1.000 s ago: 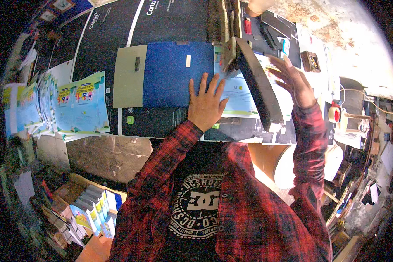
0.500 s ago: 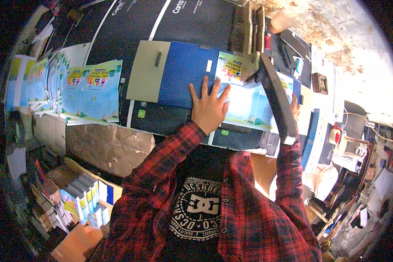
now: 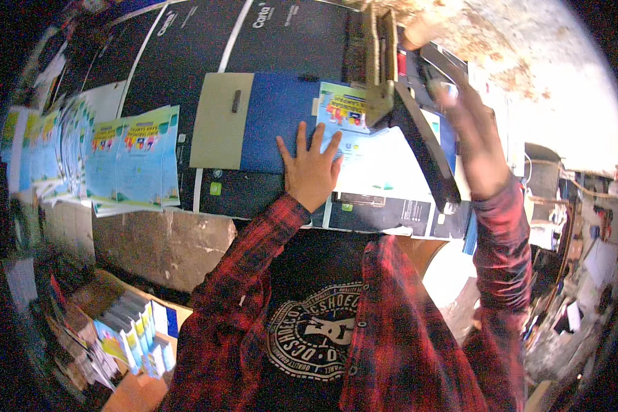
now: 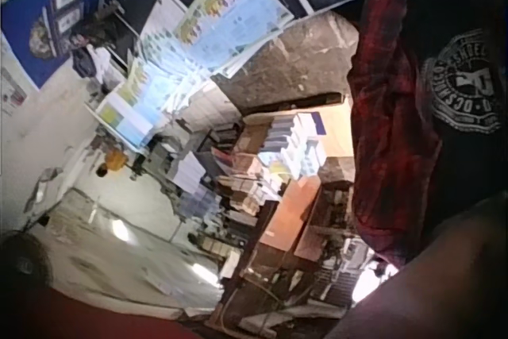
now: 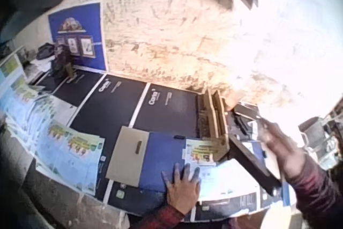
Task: The person uses a manual paper cutter to trim the edges of printed booklets. They place a booklet on the cutting mat, align it against the guide, and pull down the lever to slice the paper. The trimmed booklets are then moved to a stack on the left side of the workspace.
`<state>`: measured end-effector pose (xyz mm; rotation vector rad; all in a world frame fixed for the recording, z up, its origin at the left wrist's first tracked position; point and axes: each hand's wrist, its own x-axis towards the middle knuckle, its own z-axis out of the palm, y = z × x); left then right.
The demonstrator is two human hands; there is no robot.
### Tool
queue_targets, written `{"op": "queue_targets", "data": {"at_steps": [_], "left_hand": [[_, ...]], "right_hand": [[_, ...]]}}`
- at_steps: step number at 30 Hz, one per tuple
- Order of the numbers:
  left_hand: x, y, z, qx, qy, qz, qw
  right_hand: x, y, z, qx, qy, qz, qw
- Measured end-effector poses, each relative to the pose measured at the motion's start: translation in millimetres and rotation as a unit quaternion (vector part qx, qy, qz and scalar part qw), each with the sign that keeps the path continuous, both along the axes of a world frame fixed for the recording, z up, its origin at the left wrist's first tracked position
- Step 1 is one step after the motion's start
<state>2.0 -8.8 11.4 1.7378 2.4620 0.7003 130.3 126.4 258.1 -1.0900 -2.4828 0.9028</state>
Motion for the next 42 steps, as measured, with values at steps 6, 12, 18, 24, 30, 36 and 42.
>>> {"op": "queue_targets", "data": {"at_steps": [6, 12, 18, 24, 30, 36, 42], "left_hand": [[4, 2, 1, 0.013, -0.017, -0.006, 1.000], [12, -7, -2, 0.008, -0.032, -0.009, 0.999], [6, 2, -4, 0.012, -0.009, -0.007, 1.000], [8, 4, 0, 0.023, 0.011, 0.002, 1.000], [-3, 16, 15, 0.038, -0.145, 0.067, 0.986], [-18, 39, 0, 0.055, -0.666, 0.101, 0.737], [-102, 12, 16, -0.008, -0.702, 0.175, 0.691]], "right_hand": [[12, -53, -100, 0.205, -0.118, 0.063, 0.970], [10, -74, -171, 0.231, -0.002, -0.018, 0.973], [17, -57, -114, 0.160, 0.004, 0.031, 0.987], [37, 37, -45, -0.283, 0.101, 0.011, 0.954], [178, 92, -251, 0.114, -0.187, 0.010, 0.976], [167, 33, -285, 0.269, -0.073, -0.035, 0.960], [90, -5, -262, 0.081, -0.079, 0.004, 0.994]]}}
